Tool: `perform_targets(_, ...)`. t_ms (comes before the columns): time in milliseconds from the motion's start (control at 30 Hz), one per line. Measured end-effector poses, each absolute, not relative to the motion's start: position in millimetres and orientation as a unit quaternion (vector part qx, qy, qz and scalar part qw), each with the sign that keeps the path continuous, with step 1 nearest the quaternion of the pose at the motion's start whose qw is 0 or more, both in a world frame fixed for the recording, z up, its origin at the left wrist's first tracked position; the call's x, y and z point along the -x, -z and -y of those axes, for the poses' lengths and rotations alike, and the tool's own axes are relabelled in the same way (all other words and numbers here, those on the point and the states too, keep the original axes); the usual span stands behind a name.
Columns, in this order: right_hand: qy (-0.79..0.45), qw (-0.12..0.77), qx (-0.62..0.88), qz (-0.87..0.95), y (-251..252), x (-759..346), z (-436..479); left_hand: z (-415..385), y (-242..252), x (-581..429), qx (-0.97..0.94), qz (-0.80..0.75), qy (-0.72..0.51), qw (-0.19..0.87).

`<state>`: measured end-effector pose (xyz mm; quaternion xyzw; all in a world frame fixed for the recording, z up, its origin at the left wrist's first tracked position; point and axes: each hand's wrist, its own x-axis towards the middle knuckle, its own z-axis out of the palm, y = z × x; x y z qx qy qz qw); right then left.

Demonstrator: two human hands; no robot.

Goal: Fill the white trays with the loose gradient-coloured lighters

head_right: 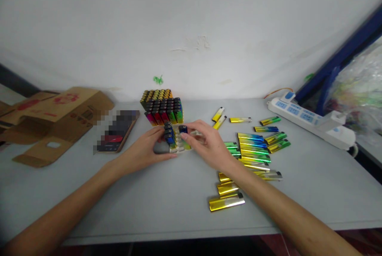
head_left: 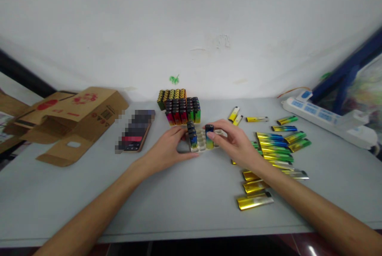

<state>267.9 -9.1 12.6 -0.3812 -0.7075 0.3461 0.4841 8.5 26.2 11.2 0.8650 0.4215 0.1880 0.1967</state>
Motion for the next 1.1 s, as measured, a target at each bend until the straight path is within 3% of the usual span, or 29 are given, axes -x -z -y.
perform_targets(333,-0.326,0.460,0.377,0.735,-5,-256,14,-27,-7,-7,-0.871,-0.419,-0.180,0.185)
perform_targets(600,-0.197,0.430,0.331,0.816,-10,-257,16,-28,-8,-8,-0.872,-0.415,-0.175,0.191)
perform_targets(800,-0.209,0.441,0.346,0.801,-2,-247,18,-29,-7,-9,-0.873,-0.411,-0.184,0.188)
perform_targets(933,-0.155,0.443,0.347,0.812,1,-244,20,-28,-7,-9,-0.874,-0.403,-0.191,0.191)
perform_targets(1100,-0.105,0.316,0.367,0.869,-21,-262,15,-27,-7,-8,-0.870,-0.415,-0.191,0.183)
